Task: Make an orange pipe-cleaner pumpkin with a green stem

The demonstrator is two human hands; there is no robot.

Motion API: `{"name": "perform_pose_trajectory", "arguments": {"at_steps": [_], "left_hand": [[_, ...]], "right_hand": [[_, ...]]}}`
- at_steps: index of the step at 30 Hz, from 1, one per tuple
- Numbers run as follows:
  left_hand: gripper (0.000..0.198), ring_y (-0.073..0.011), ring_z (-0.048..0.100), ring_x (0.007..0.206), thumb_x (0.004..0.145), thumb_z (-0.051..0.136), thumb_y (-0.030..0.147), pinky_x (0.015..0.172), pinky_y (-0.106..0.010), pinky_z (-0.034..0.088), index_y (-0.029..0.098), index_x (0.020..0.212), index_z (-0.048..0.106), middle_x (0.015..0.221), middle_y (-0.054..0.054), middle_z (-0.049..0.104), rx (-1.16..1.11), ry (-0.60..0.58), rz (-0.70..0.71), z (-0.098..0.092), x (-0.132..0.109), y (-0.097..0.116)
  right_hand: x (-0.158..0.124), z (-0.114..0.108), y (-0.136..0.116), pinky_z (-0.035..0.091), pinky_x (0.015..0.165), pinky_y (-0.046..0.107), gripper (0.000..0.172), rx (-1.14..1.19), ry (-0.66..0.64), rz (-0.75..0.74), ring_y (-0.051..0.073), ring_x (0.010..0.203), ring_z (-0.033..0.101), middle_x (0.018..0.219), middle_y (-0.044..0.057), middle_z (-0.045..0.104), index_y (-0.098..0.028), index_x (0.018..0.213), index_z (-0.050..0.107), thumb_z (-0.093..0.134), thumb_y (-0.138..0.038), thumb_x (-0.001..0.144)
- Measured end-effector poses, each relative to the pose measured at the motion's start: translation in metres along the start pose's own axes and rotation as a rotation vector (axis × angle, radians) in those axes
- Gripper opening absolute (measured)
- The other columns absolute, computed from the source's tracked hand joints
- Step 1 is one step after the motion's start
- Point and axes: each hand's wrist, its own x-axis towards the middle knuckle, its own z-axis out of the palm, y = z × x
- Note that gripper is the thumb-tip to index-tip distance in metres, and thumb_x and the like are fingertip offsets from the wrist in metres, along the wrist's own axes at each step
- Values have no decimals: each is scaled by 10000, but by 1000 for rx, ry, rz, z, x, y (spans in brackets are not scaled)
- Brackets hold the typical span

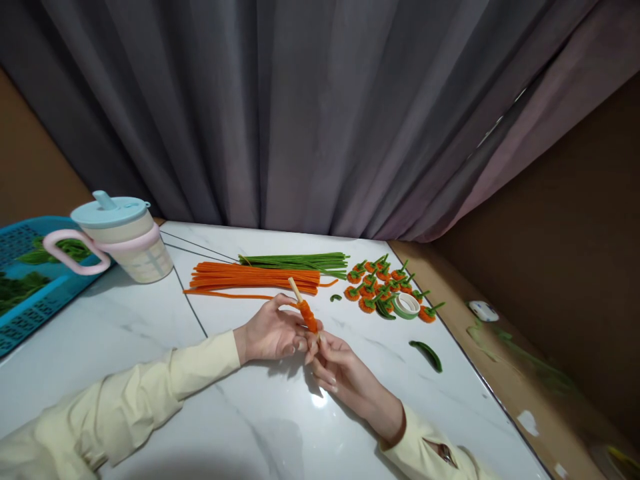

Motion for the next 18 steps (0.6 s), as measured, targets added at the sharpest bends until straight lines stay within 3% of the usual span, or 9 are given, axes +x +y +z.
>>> {"name": "perform_pose_trajectory", "arguments": {"at_steps": [11,15,18], "left_hand": [[348,-116,545,488,680,606,352,427,-180,382,33,804,669,688,-113,669,137,149,164,15,3,-2],[274,-98,533,455,665,610,277,409,-168,377,31,764,680,635,-87,669,146,175,241,22,4,-3],[270,-104,551,455,653,600,237,407,-163,397,9,766,689,601,-92,665,173,185,266,24,3,-2]], "right_hand": [[0,-3,2,237,382,188,231,-40,-40,-20,37,348,272,455,-74,452,-143,748,552,653,-335,828],[1,-3,3,241,384,194,220,-42,-42,-20,39,344,275,465,-73,467,-142,777,563,649,-337,830],[0,-3,3,235,383,195,210,-41,-33,-23,28,341,292,553,-44,562,-138,792,576,660,-329,821]]}}
